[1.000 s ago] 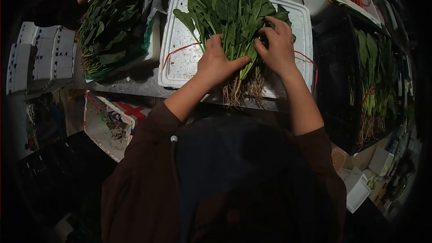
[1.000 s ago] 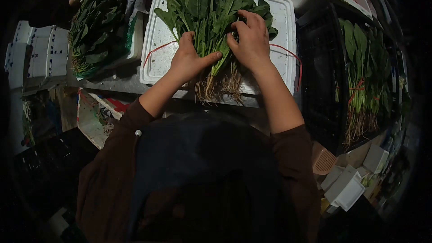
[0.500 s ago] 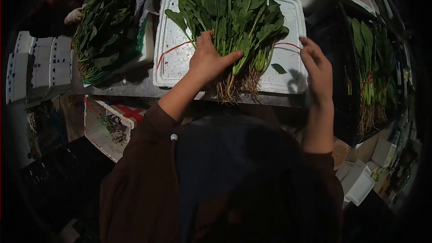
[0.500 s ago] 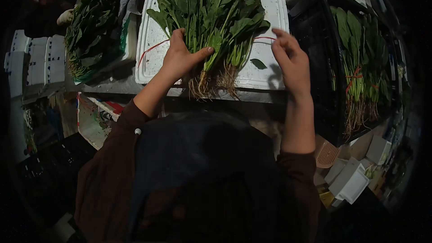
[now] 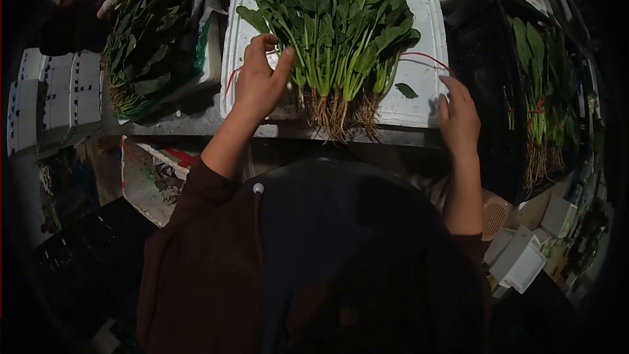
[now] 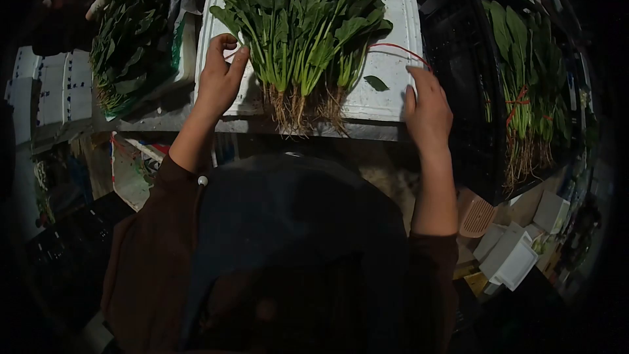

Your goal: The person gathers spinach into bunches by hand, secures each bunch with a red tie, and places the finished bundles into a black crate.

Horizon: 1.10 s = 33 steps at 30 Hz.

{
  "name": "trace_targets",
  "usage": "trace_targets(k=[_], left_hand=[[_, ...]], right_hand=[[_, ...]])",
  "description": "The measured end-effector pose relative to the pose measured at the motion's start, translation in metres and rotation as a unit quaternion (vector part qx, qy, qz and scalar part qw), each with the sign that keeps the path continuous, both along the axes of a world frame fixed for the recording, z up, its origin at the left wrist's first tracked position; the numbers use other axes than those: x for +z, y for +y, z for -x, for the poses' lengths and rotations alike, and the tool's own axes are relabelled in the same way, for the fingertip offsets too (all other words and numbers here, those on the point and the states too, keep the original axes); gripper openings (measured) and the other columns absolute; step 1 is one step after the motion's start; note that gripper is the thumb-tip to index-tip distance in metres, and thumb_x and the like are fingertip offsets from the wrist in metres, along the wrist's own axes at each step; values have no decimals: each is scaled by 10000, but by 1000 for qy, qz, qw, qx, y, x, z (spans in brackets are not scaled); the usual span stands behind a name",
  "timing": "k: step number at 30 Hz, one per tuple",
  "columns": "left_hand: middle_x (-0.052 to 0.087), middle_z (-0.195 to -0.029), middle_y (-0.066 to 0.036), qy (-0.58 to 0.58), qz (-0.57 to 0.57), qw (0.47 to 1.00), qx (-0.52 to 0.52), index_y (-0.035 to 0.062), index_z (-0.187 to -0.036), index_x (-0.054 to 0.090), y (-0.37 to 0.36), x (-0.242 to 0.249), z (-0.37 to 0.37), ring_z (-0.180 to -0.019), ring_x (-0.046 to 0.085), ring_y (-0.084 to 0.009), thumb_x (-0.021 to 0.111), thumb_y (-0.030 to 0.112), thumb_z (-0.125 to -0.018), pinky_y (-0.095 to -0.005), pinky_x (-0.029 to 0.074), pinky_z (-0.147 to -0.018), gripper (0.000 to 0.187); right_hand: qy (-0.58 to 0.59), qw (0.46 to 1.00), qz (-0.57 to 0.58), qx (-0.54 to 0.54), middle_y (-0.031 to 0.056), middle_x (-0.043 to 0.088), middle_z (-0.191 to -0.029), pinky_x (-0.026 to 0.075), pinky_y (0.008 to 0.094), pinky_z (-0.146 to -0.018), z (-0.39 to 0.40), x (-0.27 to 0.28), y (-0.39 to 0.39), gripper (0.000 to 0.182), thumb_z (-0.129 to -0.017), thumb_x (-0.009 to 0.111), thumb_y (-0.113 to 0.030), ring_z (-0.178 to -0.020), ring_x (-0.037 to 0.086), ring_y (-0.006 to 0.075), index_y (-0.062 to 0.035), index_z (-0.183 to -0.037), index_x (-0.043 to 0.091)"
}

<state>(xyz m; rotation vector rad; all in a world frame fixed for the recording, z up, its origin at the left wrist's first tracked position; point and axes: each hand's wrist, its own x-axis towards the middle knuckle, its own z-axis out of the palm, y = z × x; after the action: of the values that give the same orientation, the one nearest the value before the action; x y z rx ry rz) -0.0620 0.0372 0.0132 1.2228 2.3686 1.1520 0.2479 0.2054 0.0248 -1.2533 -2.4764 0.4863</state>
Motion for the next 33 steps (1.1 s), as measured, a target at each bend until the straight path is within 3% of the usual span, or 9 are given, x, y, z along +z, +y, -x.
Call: trace_targets(k=[11,14,16,23,26,27,28,29,33], left_hand=[[576,-1027,-41,161,183,965,98,232,-1044,626,-51,-77,73,-881,608,-275,623,276,-837,-378,503,-694,212],[588,-954,-34,174,178,966,73,209,-1004,626,-56,-71,74,-850,608,-264,607,258,-847,-377,502,-672,166],[587,-947,-41,194,173,964,54,185,-966,616,-56,-65,70,-819,609,-274,588,243,-855,-386,501,-662,128],[591,-904,-93,224,218,950,15,165,-990,569,-53,-76,87,-788,601,-315,573,224,-874,-398,494,-646,129],[611,-851,-73,-10,163,986,17,131,-1038,562,-56,-65,101,-703,606,-243,557,179,-887,-336,488,-610,158],[623,-854,-50,-310,71,948,10,100,-1061,560,-58,-59,106,-679,591,-185,554,145,-884,-293,477,-595,183],[635,-857,-26,-579,-26,815,3,69,-1084,558,-61,-53,111,-655,576,-126,552,111,-880,-250,466,-579,208],[621,-877,13,-656,-62,750,-67,0,-1136,536,-67,-45,115,-649,520,-49,560,72,-874,-180,446,-598,273],[614,-864,5,-601,-73,796,10,19,-1158,547,-60,-31,88,-610,488,-54,573,89,-877,-165,408,-572,291]], right_hand=[[-274,961,-27,13,98,630,-1024,507,420,-724,46,-56,78,248,-885,546,-237,-931,606,312,-103,-1087,598],[-172,984,-1,52,124,643,-892,493,388,-689,30,-47,70,222,-881,572,-234,-826,624,285,-73,-1026,619],[-84,966,244,5,88,627,-818,452,312,-667,22,-30,63,208,-887,577,-199,-756,599,190,-18,-984,610],[43,949,313,-11,10,563,-755,397,215,-578,-15,-31,62,202,-881,600,-177,-663,510,73,-8,-992,605],[244,848,469,-47,12,569,-752,395,186,-549,-21,-22,61,214,-875,596,-140,-636,502,78,-13,-1046,586],[345,753,561,-1,34,593,-827,415,179,-569,-28,-24,64,237,-870,595,-120,-659,528,85,-7,-1076,569],[435,635,636,45,55,617,-902,435,171,-589,-28,-19,62,264,-865,594,-99,-683,554,92,0,-1106,553],[436,637,634,44,55,617,-902,435,171,-589,-26,-17,56,264,-865,594,-99,-683,554,92,0,-1106,553],[485,684,544,-31,82,639,-941,452,183,-604,-2,-3,29,274,-874,611,-122,-698,578,120,-8,-1116,553]])
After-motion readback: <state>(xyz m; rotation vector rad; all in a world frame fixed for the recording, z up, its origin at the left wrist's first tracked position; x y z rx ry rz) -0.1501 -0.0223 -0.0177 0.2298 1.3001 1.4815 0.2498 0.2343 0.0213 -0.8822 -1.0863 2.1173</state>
